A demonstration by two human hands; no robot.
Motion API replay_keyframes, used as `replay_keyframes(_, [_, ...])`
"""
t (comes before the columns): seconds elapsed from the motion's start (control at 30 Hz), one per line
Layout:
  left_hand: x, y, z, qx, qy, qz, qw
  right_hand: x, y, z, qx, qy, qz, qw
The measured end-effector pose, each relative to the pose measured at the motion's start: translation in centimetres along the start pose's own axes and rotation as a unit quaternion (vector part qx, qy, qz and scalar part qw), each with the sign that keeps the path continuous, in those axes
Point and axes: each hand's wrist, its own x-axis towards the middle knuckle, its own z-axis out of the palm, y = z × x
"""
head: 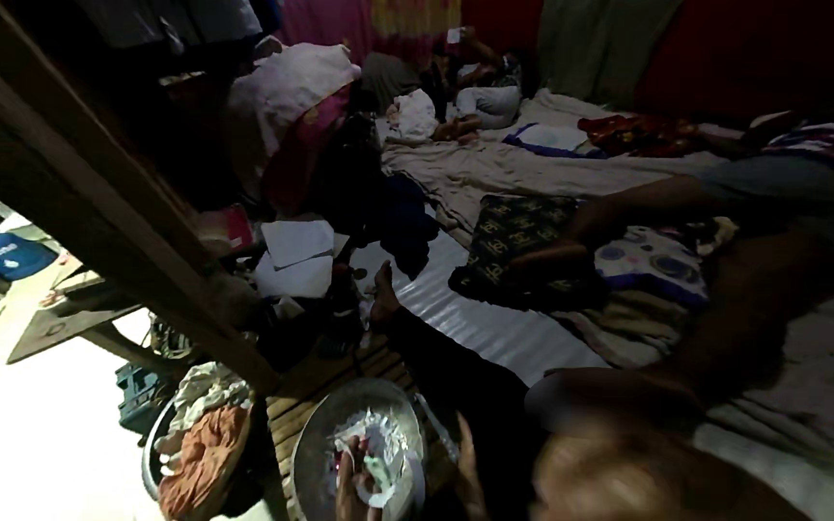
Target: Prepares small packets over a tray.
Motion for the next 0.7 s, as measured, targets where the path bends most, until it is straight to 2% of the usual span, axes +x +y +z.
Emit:
replay_keyframes(0.03, [-0.3,-0.1,0.7,-0.006,-0.038,0.01,0.999,-1.5,2.9,1.5,-0.011,0.02,0.006,1.0])
replay_keyframes(0.07, [-0.7,0.4,3.6,0.009,0.03,-0.001,1.0,-4.2,6.7,3.4,-0.025,0.01,0.029,0.999])
replay_keyframes(0.1, [-1.1,0.8,5.6,0.014,0.082,-0.017,0.996,-7.1,9.9,5.5,-0.025,0.004,0.092,0.995])
replay_keyframes(0.13, [-1.4,1.0,6.2,0.011,0.095,-0.026,0.995,-10.1,12.2,7.7,-0.01,0.001,0.195,0.981])
replay_keyframes(0.17, [-1.5,1.0,5.6,-0.001,0.08,-0.029,0.996,-12.8,13.5,9.5,0.014,-0.023,0.32,0.947])
replay_keyframes(0.23, [-1.6,0.8,3.6,0.016,0.044,-0.013,0.999,-16.9,14.3,12.2,0.111,-0.061,0.518,0.846])
replay_keyframes(0.3, [-1.3,0.4,2.1,0.052,0.025,0.004,0.998,-18.9,13.8,13.6,0.206,-0.06,0.608,0.764])
replay_keyframes(0.4, [-1.5,0.2,2.3,0.087,0.025,0.012,0.996,-19.7,12.9,14.3,0.278,-0.055,0.636,0.718])
replay_keyframes(0.63, [-1.3,-0.1,5.0,0.113,0.084,-0.011,0.99,-21.2,14.6,14.1,0.302,-0.108,0.622,0.714])
replay_keyframes(0.7, [-1.3,-0.2,3.2,0.125,0.057,-0.008,0.99,-21.5,14.7,14.2,0.309,-0.109,0.636,0.698])
